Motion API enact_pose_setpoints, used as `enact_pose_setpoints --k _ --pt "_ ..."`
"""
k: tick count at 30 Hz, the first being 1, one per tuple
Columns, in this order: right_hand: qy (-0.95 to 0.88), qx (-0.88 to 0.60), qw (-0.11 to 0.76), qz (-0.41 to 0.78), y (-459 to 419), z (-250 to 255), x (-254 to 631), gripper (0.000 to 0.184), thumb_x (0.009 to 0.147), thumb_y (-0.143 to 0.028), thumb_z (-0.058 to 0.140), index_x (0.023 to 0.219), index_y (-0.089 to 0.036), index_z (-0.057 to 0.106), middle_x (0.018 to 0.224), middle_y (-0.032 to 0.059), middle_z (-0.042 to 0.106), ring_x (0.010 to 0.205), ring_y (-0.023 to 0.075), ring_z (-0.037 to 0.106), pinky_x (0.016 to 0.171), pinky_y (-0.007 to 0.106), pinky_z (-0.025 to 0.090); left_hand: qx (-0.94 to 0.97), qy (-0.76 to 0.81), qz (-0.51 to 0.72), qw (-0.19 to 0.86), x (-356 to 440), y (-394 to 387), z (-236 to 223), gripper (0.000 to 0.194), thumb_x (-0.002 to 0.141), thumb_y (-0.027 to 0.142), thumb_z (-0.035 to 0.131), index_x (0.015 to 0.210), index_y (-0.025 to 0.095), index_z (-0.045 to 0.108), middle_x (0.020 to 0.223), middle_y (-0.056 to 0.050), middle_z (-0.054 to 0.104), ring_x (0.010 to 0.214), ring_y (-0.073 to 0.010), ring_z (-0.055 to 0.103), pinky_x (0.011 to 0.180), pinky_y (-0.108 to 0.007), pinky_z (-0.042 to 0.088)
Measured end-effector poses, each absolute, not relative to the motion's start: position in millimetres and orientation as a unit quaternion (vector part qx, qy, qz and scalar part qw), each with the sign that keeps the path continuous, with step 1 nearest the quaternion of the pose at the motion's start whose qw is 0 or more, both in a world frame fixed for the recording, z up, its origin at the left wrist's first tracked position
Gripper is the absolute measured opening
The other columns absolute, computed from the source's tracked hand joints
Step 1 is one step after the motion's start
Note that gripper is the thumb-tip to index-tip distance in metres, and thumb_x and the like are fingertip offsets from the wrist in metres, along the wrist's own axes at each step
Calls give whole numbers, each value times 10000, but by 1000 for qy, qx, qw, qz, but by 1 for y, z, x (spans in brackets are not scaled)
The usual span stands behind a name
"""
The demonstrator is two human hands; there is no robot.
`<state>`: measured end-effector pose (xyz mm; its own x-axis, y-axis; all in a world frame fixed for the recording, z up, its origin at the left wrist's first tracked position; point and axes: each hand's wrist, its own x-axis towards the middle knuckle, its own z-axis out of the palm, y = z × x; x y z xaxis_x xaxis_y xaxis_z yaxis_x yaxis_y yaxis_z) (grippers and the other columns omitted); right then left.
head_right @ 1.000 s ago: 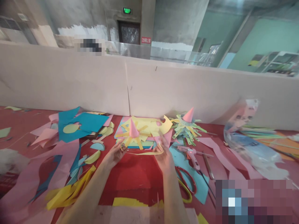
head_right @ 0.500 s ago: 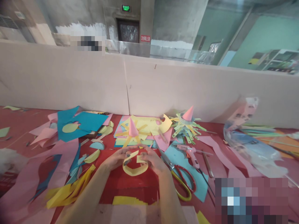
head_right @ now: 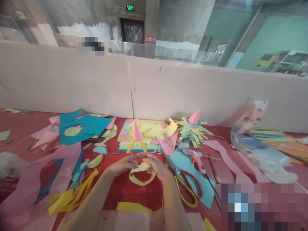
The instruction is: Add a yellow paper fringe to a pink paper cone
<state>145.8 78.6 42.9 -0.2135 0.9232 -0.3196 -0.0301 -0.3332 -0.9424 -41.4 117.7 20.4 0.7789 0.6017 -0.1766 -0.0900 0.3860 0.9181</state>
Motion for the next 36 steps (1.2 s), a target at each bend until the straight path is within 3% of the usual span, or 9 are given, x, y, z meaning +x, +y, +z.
enact_pose_setpoints --k 5,11,15,24,27,30,36 --pt "-439 -481 378 659 79 42 145 403 790 -534 508 1051 -248 620 605 -34 472 456 53 380 406 161 285 502 249 223 797 -42 119 15 551 686 195 666 1215 165 518 635 32 512 560 -84 441 571 -226 297" --pt "-447 -453 369 677 76 44 144 478 789 -597 475 1069 -234 609 519 -60 378 428 55 267 407 180 262 504 237 229 798 -41 120 15 581 696 183 639 1254 172 479 637 30 546 541 -81 456 588 -223 321" --pt "-440 -438 363 694 75 45 143 478 796 -584 484 1113 -240 585 518 -64 347 441 56 249 406 181 219 505 244 235 794 -40 120 17 582 694 191 640 1252 168 479 624 33 535 554 -84 455 580 -215 315" --pt "-480 -454 349 665 75 49 144 373 747 -399 623 1099 -277 593 686 -34 493 542 58 394 441 143 262 510 264 249 780 -39 118 16 437 695 224 666 1112 143 562 609 49 446 566 -78 387 569 -211 296" --pt "-482 -463 349 657 75 48 144 385 745 -380 625 1117 -291 580 743 -25 523 586 69 426 452 145 270 526 265 234 774 -38 118 17 373 677 246 687 1021 135 594 675 26 505 622 -90 433 614 -216 330" --pt "-483 -454 346 664 76 47 144 414 745 -380 626 1143 -280 564 669 -40 484 543 63 383 441 155 246 524 255 217 784 -37 118 17 365 673 248 693 1008 143 591 783 -7 572 727 -120 503 707 -244 368" --pt "-483 -435 347 675 75 48 144 431 720 -370 645 1134 -273 571 611 -62 415 507 62 326 440 173 228 533 275 214 771 -38 117 18 218 699 295 676 855 149 632 806 -22 616 780 -149 544 756 -271 379"
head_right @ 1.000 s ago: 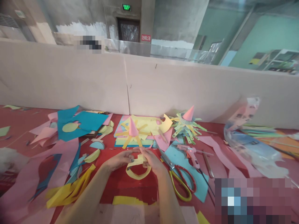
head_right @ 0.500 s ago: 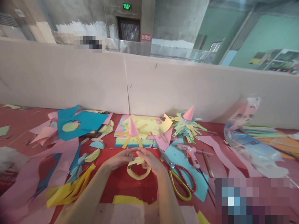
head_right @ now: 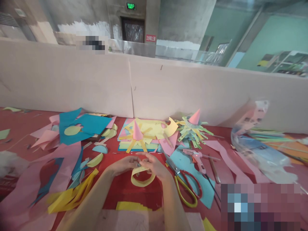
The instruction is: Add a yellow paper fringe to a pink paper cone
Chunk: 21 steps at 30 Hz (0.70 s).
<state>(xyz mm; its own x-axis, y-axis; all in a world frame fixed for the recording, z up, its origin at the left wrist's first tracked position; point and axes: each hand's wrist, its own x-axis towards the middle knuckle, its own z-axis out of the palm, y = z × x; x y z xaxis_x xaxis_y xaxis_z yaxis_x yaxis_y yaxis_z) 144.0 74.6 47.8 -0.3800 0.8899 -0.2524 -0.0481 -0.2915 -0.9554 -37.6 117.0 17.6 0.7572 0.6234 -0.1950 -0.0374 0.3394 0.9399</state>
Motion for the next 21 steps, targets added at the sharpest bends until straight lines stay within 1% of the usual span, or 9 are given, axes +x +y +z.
enact_pose_setpoints --k 5,7,9,11,13,15,17,19,21 --pt "-495 -440 324 676 73 52 146 396 733 -353 634 1119 -284 579 632 -53 445 534 68 369 443 164 228 561 284 209 749 -38 118 17 198 674 317 696 794 163 669 749 0 629 751 -137 536 765 -260 374" --pt "-499 -439 323 674 73 50 146 406 728 -374 641 1118 -280 579 647 -48 479 538 72 398 448 166 250 564 287 209 745 -38 118 16 203 653 316 713 785 165 676 717 9 621 721 -129 526 744 -252 375" --pt "-496 -436 345 667 74 46 145 422 731 -424 635 1115 -260 581 669 -38 525 544 82 441 474 182 302 562 283 218 746 -38 118 16 206 644 317 723 775 164 678 695 12 614 693 -120 520 721 -245 379" --pt "-482 -428 395 655 78 42 144 433 755 -476 599 1117 -240 578 697 -21 565 580 105 500 543 218 374 545 286 250 747 -36 118 16 209 633 320 735 737 150 671 675 4 612 669 -116 522 697 -241 386" --pt "-452 -416 478 628 84 40 146 418 780 -511 555 1099 -242 578 780 8 609 692 145 564 653 270 429 508 307 322 738 -33 119 16 238 607 325 756 694 127 657 658 -12 614 649 -117 530 671 -240 395" --pt "-412 -411 578 572 89 38 151 370 790 -514 534 1047 -254 587 921 37 627 854 180 582 761 317 442 466 332 404 713 -30 122 16 279 589 352 765 693 121 648 655 -16 613 639 -115 534 659 -237 401" --pt "-384 -435 661 476 92 38 157 315 794 -490 533 977 -242 602 1007 51 614 958 197 556 821 339 433 431 351 476 682 -26 126 13 322 591 411 749 719 137 638 673 -6 608 650 -111 536 671 -236 411" --pt "-382 -491 689 372 92 38 160 280 806 -466 522 885 -214 614 968 58 615 945 204 543 821 339 426 405 366 529 649 -22 129 9 346 603 458 721 752 159 629 730 -2 616 705 -119 549 715 -245 422" --pt "-403 -544 673 299 89 38 157 296 817 -469 503 772 -194 603 862 55 616 862 199 541 791 327 422 385 382 572 615 -19 131 4 341 617 464 702 779 173 628 785 -4 627 766 -130 558 755 -252 422"
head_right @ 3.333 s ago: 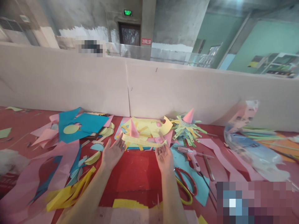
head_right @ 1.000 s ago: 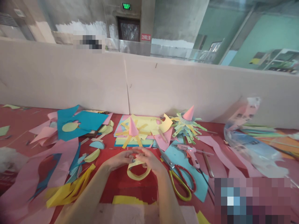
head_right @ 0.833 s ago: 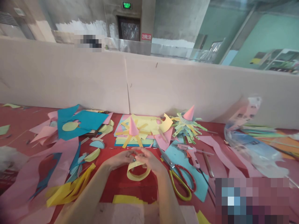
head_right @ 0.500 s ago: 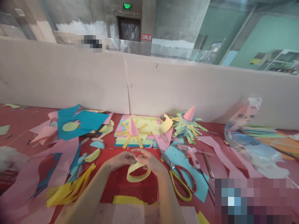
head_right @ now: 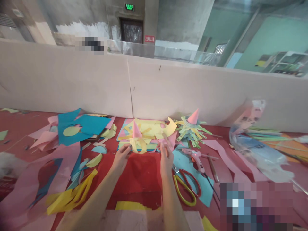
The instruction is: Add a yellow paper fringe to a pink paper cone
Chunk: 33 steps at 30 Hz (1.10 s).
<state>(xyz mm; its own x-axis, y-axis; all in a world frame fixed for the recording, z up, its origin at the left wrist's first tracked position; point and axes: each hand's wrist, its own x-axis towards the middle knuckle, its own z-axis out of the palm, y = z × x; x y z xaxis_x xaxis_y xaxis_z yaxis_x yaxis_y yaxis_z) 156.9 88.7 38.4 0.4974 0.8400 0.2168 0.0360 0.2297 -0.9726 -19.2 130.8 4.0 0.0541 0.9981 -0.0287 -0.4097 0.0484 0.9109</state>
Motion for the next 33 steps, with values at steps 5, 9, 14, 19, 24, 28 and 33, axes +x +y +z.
enact_pose_setpoints --k 5,9,14,19,24,28,33 --pt "-482 -551 623 277 82 36 127 271 816 -445 511 825 -198 622 862 46 628 859 202 545 801 326 411 387 414 599 565 -10 123 -4 285 651 419 680 787 172 640 791 -8 638 781 -148 561 769 -269 422" --pt "-492 -530 614 318 82 32 110 265 800 -422 542 923 -202 625 944 61 631 893 203 555 817 334 426 422 418 577 560 -1 111 2 233 662 380 680 765 172 660 787 -13 651 786 -162 564 784 -278 421" --pt "-495 -540 596 329 83 29 116 245 819 -438 514 822 -203 586 827 43 618 807 189 556 757 311 439 463 410 541 571 3 106 10 204 649 357 690 734 172 670 762 -19 664 791 -182 574 794 -291 422" --pt "-549 -531 553 332 85 32 131 224 830 -416 507 794 -208 582 795 38 605 798 192 563 751 308 440 479 402 516 585 -2 113 11 267 648 398 682 796 175 683 842 -40 688 848 -209 595 822 -318 433" --pt "-588 -515 517 350 84 37 136 212 827 -394 520 778 -205 602 793 33 624 814 198 578 767 306 433 480 409 515 581 -4 117 6 289 650 408 683 807 165 688 863 -52 697 859 -217 606 823 -322 442" --pt "-600 -519 501 347 83 37 137 237 827 -410 510 772 -197 599 785 24 631 809 194 577 771 300 424 470 423 526 568 -1 116 2 279 642 396 688 795 162 692 840 -49 705 831 -211 616 812 -322 452" --pt "-598 -530 492 345 83 34 136 256 822 -424 510 803 -188 607 818 41 652 836 207 590 774 305 435 455 440 546 549 0 117 1 241 619 379 702 726 164 690 764 -32 707 774 -194 624 781 -301 465"
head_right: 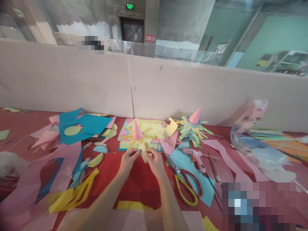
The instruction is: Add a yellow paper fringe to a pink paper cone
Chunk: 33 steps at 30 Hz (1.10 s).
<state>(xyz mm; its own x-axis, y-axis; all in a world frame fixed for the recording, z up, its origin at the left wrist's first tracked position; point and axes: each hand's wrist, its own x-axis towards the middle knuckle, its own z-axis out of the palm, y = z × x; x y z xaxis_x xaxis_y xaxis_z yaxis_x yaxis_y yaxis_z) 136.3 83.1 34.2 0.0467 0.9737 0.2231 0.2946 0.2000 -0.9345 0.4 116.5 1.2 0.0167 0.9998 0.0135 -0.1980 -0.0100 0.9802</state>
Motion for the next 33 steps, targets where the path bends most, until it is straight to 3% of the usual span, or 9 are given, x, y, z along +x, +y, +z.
enact_pose_setpoints --k 4,17,22,27,33 --pt "-565 -531 508 376 85 31 134 240 822 -408 517 899 -195 598 880 53 667 860 208 611 748 297 469 444 445 551 548 1 117 1 238 627 383 698 720 163 695 746 -33 708 746 -191 632 768 -303 474" --pt "-562 -554 515 334 88 27 134 227 811 -397 521 804 -185 600 777 39 660 759 195 617 685 286 480 405 446 555 574 4 114 2 255 592 371 727 728 157 702 753 -40 709 726 -184 632 759 -299 476" --pt "-585 -556 514 291 86 27 136 191 805 -364 540 813 -193 625 822 45 659 813 195 596 769 311 449 390 432 555 594 4 114 3 262 554 368 751 700 156 705 684 -22 683 623 -144 586 648 -252 457" --pt "-612 -538 511 274 84 33 137 169 788 -365 574 798 -206 634 814 36 644 810 186 581 758 307 452 339 416 587 606 1 116 -1 292 551 414 756 670 161 671 616 20 612 582 -90 519 617 -210 420" --pt "-637 -518 532 207 89 28 154 96 750 -280 625 826 -230 655 1030 61 618 1022 209 540 915 374 409 320 374 581 649 -13 122 5 341 533 447 767 623 147 631 537 44 516 519 -51 439 536 -175 373"
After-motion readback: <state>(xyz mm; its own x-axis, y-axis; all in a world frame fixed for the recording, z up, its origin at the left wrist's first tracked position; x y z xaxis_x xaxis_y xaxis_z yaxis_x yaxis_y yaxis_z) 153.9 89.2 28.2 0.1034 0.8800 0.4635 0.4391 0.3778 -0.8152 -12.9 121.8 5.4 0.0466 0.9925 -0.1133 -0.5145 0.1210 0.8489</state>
